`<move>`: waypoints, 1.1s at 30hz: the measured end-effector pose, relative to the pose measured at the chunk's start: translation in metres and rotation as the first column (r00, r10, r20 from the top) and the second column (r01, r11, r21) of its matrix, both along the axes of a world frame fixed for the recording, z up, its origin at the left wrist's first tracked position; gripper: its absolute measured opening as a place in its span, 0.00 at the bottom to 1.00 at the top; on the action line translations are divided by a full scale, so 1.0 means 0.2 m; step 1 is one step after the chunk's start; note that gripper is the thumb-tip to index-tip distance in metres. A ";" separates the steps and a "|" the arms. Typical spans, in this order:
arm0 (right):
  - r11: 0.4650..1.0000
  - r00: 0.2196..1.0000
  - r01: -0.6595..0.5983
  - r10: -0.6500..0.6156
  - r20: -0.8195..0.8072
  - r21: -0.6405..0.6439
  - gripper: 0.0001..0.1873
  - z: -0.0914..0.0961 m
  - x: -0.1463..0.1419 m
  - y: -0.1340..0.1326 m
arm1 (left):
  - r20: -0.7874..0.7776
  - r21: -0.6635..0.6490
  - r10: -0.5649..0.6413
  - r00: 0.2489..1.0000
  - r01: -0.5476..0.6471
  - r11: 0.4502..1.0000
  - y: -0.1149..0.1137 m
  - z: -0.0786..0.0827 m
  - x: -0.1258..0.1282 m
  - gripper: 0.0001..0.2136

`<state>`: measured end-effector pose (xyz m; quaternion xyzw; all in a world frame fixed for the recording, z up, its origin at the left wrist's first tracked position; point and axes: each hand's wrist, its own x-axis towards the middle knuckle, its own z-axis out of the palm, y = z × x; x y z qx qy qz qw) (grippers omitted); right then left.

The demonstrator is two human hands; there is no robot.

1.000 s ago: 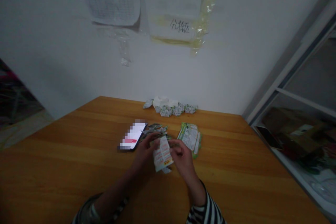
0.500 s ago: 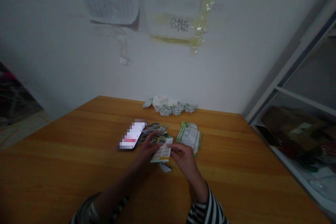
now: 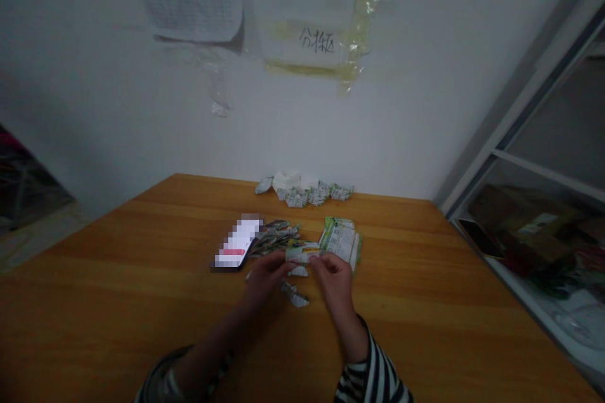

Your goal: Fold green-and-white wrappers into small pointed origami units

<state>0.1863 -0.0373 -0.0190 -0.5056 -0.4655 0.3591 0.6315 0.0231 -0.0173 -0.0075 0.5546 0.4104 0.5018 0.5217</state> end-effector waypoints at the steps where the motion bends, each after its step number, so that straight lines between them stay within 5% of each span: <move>1: 1.000 1.000 0.011 -0.011 -0.009 0.005 0.14 -0.01 -0.02 0.00 | -0.008 -0.004 0.022 1.000 -0.022 1.000 0.00 0.01 0.00 0.14; 14: 0.998 0.972 0.059 -0.053 -0.227 0.023 0.18 -0.01 -0.11 -0.01 | 0.344 -0.214 0.112 0.932 -0.039 0.976 0.00 0.01 0.04 0.23; 33: 0.996 0.969 0.028 -0.047 -0.241 -0.081 0.18 -0.07 -0.09 0.01 | 0.272 -0.204 0.099 0.957 -0.043 0.978 0.00 0.01 0.03 0.18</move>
